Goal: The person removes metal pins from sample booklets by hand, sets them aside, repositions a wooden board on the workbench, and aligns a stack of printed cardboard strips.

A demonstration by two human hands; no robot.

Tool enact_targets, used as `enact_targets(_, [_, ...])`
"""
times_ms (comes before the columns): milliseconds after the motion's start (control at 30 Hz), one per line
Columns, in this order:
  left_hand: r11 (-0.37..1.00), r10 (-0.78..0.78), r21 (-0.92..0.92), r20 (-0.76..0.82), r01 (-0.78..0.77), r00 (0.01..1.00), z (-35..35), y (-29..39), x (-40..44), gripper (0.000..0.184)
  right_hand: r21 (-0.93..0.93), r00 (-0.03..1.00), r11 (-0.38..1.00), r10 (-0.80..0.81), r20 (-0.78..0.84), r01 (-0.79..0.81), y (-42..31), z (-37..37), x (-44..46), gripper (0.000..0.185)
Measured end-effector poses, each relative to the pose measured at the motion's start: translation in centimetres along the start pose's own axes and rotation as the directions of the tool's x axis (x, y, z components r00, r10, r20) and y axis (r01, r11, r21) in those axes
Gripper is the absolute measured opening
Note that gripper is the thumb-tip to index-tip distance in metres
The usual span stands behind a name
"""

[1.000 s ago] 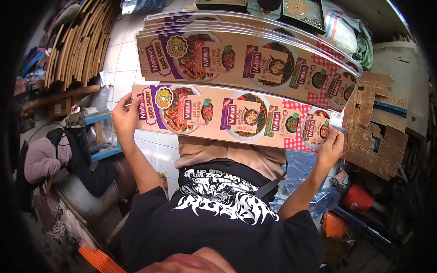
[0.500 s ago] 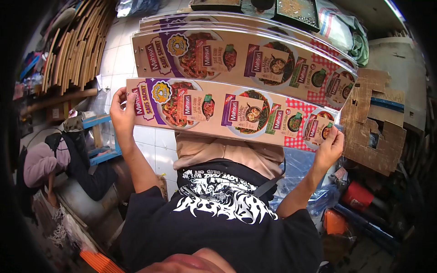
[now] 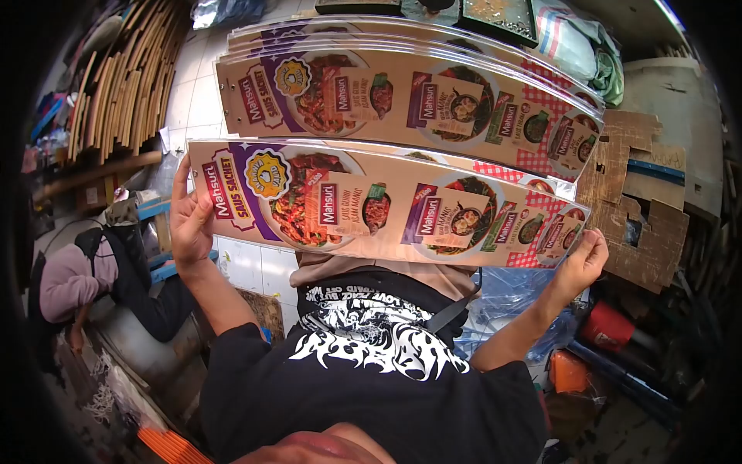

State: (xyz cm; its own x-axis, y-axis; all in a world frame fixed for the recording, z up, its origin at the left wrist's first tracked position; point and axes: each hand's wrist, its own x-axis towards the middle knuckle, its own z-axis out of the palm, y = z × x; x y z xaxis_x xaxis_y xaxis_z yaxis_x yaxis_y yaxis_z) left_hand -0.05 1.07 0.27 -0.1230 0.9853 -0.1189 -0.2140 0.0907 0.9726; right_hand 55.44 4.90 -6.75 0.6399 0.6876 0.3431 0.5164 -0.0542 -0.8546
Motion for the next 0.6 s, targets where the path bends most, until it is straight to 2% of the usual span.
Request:
enact_targets(100, [0.996, -0.062, -0.055, 0.036, 0.064, 0.997, 4.2, 0.1, 0.2, 0.074, -0.024, 0.998, 0.998, -0.052, 0.019, 0.052, -3.0, -0.3, 0.6, 0.023])
enact_targets(133, [0.992, -0.106, -0.05, 0.148, 0.115, 0.983, 5.1, 0.2, 0.3, 0.073, 0.069, 0.995, 0.998, 0.002, 0.095, -0.008, -4.7, 0.0, 0.4, 0.021])
enact_targets(167, [0.992, -0.1, -0.051, 0.185, 0.111, 0.978, 6.7, 0.2, 0.5, 0.071, 0.071, 0.996, 0.997, -0.003, 0.089, -0.003, -6.1, 0.5, 0.0, 0.021])
enact_targets(200, [0.988, -0.122, -0.065, 0.236, 0.141, 0.964, 8.0, 0.1, 0.6, 0.07, 0.165, 0.974, 0.986, -0.058, 0.219, 0.021, -7.4, 1.2, -0.4, 0.019])
enact_targets(233, [0.982, -0.143, -0.078, 0.287, 0.172, 0.947, 9.2, 0.0, 0.8, 0.07, 0.257, 0.932, 0.966, -0.123, 0.341, 0.033, -8.7, 1.8, -1.0, 0.017])
enact_targets(300, [0.97, -0.189, -0.069, 0.381, 0.231, 0.905, 11.2, -0.1, 1.1, 0.069, 0.408, 0.857, 0.911, -0.165, 0.489, -0.058, -11.2, 3.1, -2.8, 0.012])
enact_targets(333, [0.953, -0.23, -0.08, 0.436, 0.293, 0.87, 11.9, 0.0, 1.2, 0.068, 0.434, 0.793, 0.901, -0.252, 0.555, -0.017, -11.9, 3.7, -3.5, 0.014])
enact_targets(367, [0.955, -0.232, -0.061, 0.46, 0.292, 0.857, 12.5, -0.2, 1.2, 0.066, 0.461, 0.716, 0.887, -0.334, 0.613, 0.019, -12.6, 4.2, -4.2, 0.018])
enact_targets(433, [0.946, -0.249, -0.072, 0.461, 0.316, 0.852, 14.1, -0.1, 0.9, 0.062, 0.48, 0.582, 0.877, -0.385, 0.716, -0.01, -14.2, 5.0, -5.4, 0.019])
enact_targets(467, [0.945, -0.248, -0.077, 0.465, 0.318, 0.85, 14.2, -0.2, 0.9, 0.062, 0.474, 0.583, 0.88, -0.382, 0.717, -0.006, -14.9, 5.5, -5.9, 0.019])
enact_targets(533, [0.91, -0.358, -0.003, 0.495, 0.414, 0.792, 14.3, -0.3, 0.9, 0.06, 0.515, 0.471, 0.843, -0.395, 0.789, -0.155, -16.2, 6.4, -6.9, 0.015])
enact_targets(600, [0.907, -0.374, 0.017, 0.493, 0.421, 0.786, 14.7, 0.2, 1.0, 0.057, 0.536, 0.497, 0.838, -0.424, 0.757, -0.102, -17.0, 7.3, -7.7, 0.017])
